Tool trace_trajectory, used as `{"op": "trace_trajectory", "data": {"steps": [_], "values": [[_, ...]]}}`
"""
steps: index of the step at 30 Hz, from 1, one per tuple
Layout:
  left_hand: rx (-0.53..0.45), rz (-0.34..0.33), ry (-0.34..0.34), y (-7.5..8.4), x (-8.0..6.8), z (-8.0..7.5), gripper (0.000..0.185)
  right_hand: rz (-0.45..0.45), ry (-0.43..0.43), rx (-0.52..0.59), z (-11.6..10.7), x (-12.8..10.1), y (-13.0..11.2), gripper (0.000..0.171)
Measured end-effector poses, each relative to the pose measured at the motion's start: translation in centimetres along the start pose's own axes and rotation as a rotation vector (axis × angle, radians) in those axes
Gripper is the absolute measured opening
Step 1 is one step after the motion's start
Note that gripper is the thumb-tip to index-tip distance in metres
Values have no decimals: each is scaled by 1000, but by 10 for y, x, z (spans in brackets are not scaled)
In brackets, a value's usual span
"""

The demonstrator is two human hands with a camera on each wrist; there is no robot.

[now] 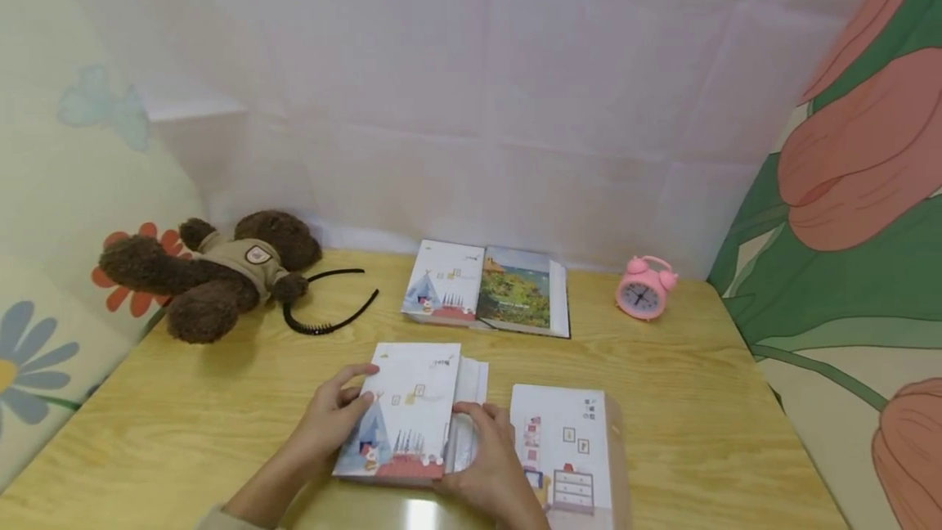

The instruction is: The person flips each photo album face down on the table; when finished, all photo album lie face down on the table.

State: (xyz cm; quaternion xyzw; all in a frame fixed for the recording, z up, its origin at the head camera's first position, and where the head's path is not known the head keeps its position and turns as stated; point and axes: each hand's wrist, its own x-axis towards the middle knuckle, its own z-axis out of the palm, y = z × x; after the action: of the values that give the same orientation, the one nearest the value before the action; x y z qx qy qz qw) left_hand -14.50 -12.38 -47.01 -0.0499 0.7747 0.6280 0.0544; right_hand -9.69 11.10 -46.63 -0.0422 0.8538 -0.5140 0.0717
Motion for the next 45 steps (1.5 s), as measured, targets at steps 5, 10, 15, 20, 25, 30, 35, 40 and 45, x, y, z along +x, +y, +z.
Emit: {"op": "trace_trajectory", "data": {"steps": [5, 10, 15, 20, 25, 30, 35, 40, 45], "values": [[-61, -21, 25, 0, 0, 1, 40, 28, -8, 26, 0, 0, -1, 87], [-166, -59, 30, -3, 3, 1, 39, 71, -7, 126, 0, 0, -2, 84], [-231, -67, 6, -4, 4, 0, 37, 38, -15, 245, -3, 2, -2, 82], [-343, -93, -33, -3, 5, -3, 40, 98, -29, 269, -2, 1, -2, 97], [-374, -71, -24, -1, 7, -4, 39, 98, -19, 293, 0, 2, -1, 105], [-134, 46, 73, -4, 8, 2, 32, 41, 27, 183, 3, 3, 3, 96], [101, 166, 62, -7, 6, 7, 37, 18, 51, 98, 4, 3, 6, 93], [190, 208, -152, -4, 4, 0, 84, 17, 51, 28, 2, 2, 5, 95], [219, 202, -366, -5, -2, -14, 132, 4, 38, 5, 3, 0, 5, 95]]}}
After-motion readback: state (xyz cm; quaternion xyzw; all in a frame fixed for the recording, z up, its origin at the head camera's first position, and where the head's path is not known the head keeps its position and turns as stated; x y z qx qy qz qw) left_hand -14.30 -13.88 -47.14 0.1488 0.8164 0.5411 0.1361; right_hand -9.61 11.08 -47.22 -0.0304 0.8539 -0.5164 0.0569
